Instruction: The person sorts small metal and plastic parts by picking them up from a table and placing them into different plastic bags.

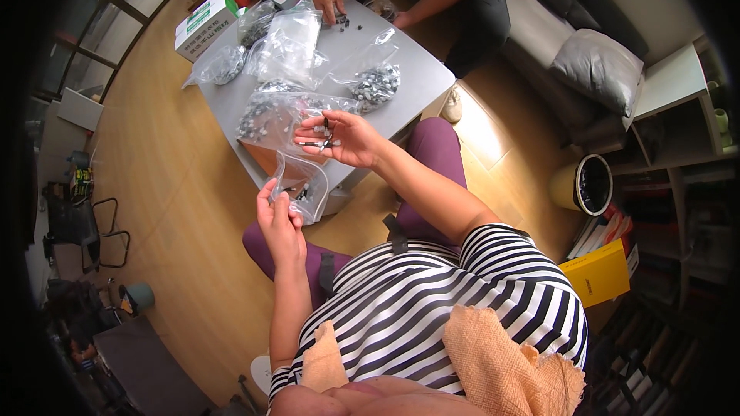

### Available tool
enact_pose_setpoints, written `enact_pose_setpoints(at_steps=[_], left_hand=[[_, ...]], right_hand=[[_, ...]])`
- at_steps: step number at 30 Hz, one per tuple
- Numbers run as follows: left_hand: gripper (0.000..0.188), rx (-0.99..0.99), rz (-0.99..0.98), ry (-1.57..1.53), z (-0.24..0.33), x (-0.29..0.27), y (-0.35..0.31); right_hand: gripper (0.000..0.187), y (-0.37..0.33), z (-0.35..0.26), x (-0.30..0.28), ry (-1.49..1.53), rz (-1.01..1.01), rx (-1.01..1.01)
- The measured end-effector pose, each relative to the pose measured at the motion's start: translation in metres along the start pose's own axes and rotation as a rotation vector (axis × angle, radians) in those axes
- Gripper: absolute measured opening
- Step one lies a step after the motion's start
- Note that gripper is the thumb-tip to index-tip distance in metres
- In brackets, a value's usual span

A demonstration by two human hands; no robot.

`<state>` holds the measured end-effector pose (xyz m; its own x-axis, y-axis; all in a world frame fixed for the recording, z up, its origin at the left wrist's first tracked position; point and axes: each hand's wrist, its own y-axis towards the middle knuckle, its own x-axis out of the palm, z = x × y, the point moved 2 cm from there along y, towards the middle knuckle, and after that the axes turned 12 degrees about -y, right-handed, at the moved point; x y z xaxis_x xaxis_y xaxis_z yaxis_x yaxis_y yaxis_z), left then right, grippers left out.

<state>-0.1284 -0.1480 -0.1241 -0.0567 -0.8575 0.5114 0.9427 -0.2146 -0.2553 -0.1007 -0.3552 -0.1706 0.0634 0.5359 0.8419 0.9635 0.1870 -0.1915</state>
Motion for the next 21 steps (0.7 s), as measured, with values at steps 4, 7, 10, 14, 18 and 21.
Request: enact_pose_setpoints(at_steps=[4, 7, 10, 14, 18, 21], left_hand=[[0.029, 0.002, -0.010, -0.002, 0.001, 0.001, 0.000], [0.030, 0.003, -0.005, -0.008, 0.001, 0.001, 0.000], [0.030, 0.001, -0.012, -0.006, 0.000, -0.001, -0.001], [0.030, 0.007, -0.011, -0.003, 0.001, -0.005, -0.001], [0.032, 0.016, 0.020, -0.033, 0.002, 0.000, 0.000], [0.033, 0.049, 0.038, -0.063, 0.007, 0.003, -0.001]], right_hand=[[0.054, -0.003, -0.003, 0.000, -0.038, -0.039, -0.064], [0.058, -0.004, -0.003, 0.003, -0.007, -0.078, -0.066], [0.063, -0.006, -0.002, 0.009, 0.039, -0.089, -0.059], [0.058, -0.014, 0.001, 0.029, 0.045, -0.126, -0.066], [0.038, -0.027, 0.029, 0.058, -0.208, -0.030, -0.010], [0.031, -0.024, 0.048, 0.061, -1.420, 0.052, -0.098]])
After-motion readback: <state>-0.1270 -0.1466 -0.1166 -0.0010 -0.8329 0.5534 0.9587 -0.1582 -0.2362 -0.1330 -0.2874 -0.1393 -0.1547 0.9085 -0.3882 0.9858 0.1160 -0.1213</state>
